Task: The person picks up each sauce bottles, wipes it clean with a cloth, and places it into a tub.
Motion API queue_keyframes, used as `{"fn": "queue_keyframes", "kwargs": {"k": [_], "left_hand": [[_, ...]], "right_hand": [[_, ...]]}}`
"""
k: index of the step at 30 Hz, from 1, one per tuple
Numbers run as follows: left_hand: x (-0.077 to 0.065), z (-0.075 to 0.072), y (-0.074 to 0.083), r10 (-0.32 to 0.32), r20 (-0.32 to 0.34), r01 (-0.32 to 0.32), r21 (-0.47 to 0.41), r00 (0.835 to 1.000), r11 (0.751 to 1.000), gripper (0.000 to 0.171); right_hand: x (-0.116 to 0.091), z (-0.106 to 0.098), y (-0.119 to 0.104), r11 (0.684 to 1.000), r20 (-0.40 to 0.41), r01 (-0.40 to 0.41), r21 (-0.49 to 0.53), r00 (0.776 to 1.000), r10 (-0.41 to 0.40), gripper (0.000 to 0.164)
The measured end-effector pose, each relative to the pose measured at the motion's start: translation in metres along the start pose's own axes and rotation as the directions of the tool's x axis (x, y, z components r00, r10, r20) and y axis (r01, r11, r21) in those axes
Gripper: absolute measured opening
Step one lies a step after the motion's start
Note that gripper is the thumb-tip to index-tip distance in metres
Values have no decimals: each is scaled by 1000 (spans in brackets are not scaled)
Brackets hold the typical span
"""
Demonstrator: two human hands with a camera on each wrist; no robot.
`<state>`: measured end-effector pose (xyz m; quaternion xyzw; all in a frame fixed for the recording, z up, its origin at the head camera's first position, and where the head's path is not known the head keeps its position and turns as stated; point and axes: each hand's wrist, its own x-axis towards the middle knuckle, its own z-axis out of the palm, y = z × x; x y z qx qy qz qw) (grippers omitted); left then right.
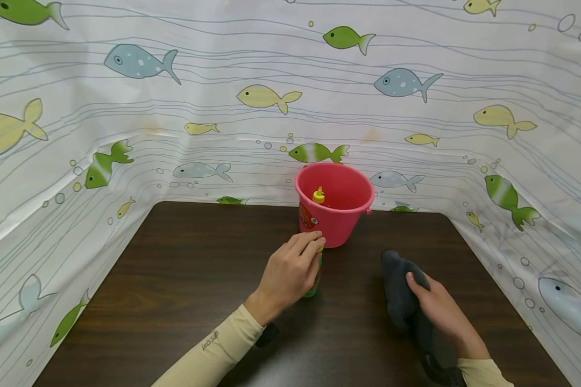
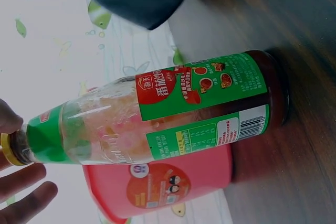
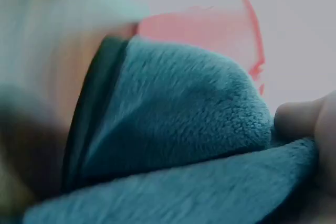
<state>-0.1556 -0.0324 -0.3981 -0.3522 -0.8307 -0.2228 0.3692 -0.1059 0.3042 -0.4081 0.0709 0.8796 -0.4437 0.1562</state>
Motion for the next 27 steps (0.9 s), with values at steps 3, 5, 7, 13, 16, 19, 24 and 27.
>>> {"fn": "queue_keyframes", "kwargs": {"k": [3,5,7,13,16,19,24,27], "left_hand": [[0,0,0,2,-3,-2,-11,1000,1000,36],[0,1,1,-1,-5,1,-22,1000,1000,36],[0,1,1,-7,-5,7,-36,1000,999,36],[1,-1,2,-44,7,44,-93,999,995,35],[1,-2,3,-62,9,63,-125,998,990,34],[1,-2,2,-70,8,70,-140,998,988,34],[2,-4,3,-82,13,83,-159,997,984,33],[2,-4,3,-93,14,94,-175,996,980,32]], "right_hand": [[-3,-2,-9,985,-13,18,172,1000,-16,90],[-5,-2,-16,960,-40,44,278,999,-34,85],[-7,-2,-22,925,-74,78,372,996,-55,77],[-9,3,-45,816,-162,225,532,973,-163,67],[-7,9,-56,812,-227,282,512,956,-188,66],[-6,16,-66,844,-280,286,453,945,-170,62],[-1,27,-78,870,-306,285,403,938,-166,57],[1,35,-82,871,-305,294,394,936,-178,56]]}}
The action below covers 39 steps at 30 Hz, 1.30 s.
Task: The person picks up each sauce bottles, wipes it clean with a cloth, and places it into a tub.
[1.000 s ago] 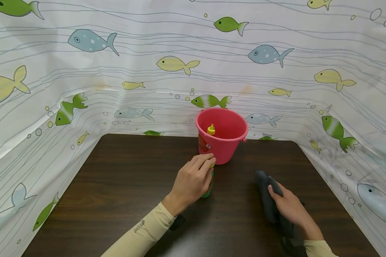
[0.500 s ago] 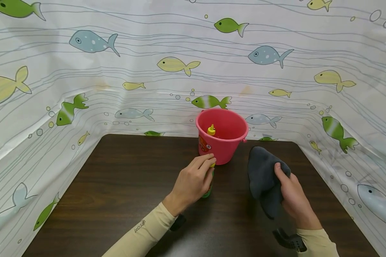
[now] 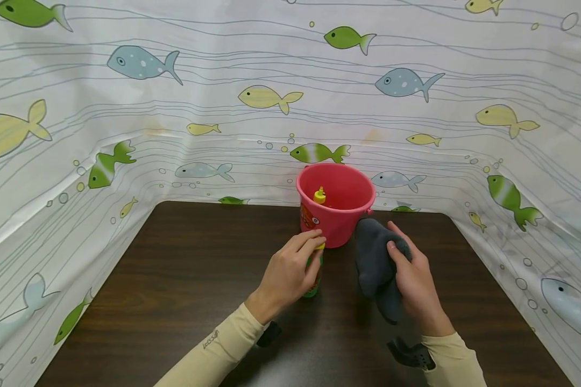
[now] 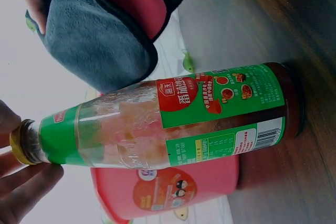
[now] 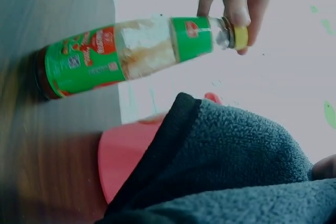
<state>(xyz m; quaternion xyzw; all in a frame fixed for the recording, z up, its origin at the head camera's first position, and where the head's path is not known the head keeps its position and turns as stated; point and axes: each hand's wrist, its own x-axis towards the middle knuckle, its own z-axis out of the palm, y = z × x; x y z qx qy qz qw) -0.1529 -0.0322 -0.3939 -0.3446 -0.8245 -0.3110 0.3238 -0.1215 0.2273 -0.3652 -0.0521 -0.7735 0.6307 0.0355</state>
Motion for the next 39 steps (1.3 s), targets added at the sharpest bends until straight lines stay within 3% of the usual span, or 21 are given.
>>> {"fn": "queue_keyframes", "kwargs": {"k": [9,18,29,39], "left_hand": [[-1,2,-1,-47,-47,44,-67,998,997,23],[-2,3,-1,-67,-63,60,-117,996,991,18],[-2,4,-4,-56,-98,42,-133,994,990,18],[-1,4,-5,-56,-109,39,-149,992,988,19]], "right_hand": [[7,44,7,996,49,72,-45,996,-69,53],[-1,94,12,980,186,196,26,963,-197,51],[-1,113,14,951,198,270,150,934,-297,52],[4,119,19,953,187,249,174,942,-280,47]]}}
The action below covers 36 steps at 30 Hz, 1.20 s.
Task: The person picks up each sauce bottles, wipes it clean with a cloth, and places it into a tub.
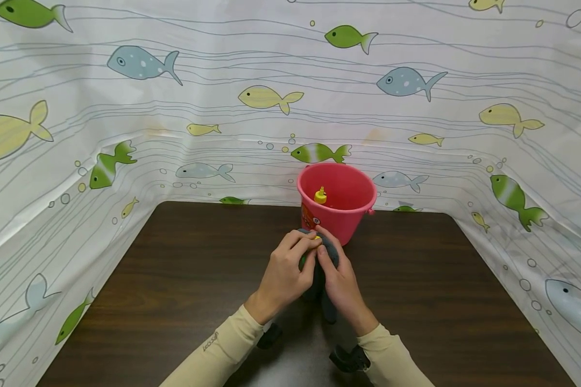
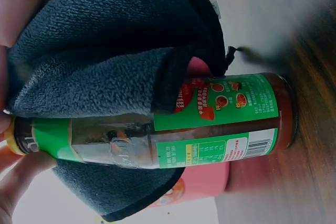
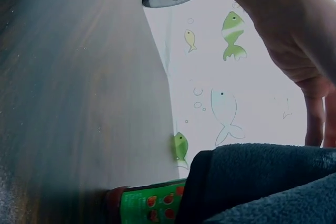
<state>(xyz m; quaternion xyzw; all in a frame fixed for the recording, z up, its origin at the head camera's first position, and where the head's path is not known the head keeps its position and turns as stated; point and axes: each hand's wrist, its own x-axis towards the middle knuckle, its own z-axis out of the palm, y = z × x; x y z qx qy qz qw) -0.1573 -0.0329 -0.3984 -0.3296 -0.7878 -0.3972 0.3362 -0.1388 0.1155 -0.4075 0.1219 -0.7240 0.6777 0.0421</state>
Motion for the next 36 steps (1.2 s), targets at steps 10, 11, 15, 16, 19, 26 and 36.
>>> {"fn": "queue_keyframes", "kwargs": {"k": [10,11,15,16,19,26,36], "left_hand": [[0,1,0,-13,3,13,-9,1000,1000,19],[0,1,0,-13,3,13,-10,1000,1000,19],[-1,2,-1,-18,2,18,-18,1000,1000,18],[-1,2,0,-17,-1,17,-20,1000,1000,18],[-1,3,0,-13,-6,13,-21,1000,1000,18],[-1,2,0,-15,2,15,-31,1000,999,19],[-2,3,-1,-6,-3,6,-40,1000,999,20]], "right_hand": [[-1,0,9,1000,-5,-13,7,1000,14,48],[-2,0,10,1000,-5,-17,7,1000,17,48],[-4,-1,16,999,-16,-32,-32,999,32,48],[-4,-2,18,998,-18,-34,-47,999,34,48],[-5,-3,24,997,-18,-47,-67,999,46,50],[-9,-7,37,992,3,-97,-84,995,98,55],[-10,-10,57,986,39,-157,-45,986,159,56]]}}
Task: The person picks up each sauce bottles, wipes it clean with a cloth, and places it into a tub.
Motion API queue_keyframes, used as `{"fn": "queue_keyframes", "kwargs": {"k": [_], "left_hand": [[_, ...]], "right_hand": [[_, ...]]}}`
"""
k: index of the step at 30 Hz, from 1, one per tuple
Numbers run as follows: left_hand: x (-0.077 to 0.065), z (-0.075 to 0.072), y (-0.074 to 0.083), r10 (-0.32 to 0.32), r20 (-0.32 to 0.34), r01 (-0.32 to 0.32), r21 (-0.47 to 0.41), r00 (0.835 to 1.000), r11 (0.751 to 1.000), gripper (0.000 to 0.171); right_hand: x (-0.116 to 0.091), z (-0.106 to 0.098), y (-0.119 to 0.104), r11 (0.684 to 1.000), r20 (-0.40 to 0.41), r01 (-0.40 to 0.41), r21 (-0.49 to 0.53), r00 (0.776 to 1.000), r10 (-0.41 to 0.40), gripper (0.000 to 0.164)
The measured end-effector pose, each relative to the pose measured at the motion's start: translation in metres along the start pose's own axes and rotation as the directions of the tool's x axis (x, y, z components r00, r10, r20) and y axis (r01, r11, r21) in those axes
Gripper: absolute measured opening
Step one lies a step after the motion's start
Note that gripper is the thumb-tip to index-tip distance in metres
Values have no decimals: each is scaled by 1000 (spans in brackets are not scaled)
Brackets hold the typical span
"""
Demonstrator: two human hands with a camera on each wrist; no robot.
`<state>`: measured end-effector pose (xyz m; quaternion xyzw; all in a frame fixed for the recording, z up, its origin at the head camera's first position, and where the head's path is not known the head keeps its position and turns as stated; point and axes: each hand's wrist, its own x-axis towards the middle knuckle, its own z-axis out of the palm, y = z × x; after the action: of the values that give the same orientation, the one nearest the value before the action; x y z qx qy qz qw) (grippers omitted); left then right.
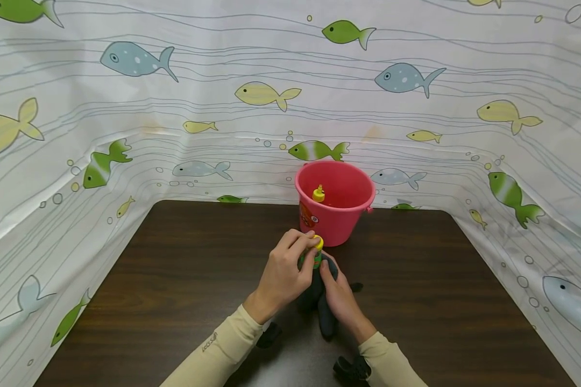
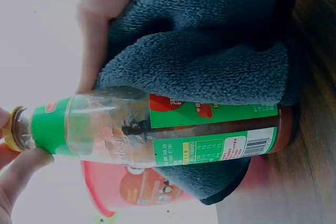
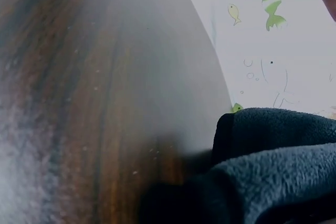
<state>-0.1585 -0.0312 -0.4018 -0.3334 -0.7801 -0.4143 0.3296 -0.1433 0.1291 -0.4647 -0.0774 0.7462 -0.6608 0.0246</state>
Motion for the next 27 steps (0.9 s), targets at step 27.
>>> {"fn": "queue_keyframes", "kwargs": {"k": [27], "left_hand": [[0,-1,-1,-12,13,12,-11,1000,1000,17]], "right_hand": [[-4,-6,8,995,23,-98,3,995,98,66]]}}
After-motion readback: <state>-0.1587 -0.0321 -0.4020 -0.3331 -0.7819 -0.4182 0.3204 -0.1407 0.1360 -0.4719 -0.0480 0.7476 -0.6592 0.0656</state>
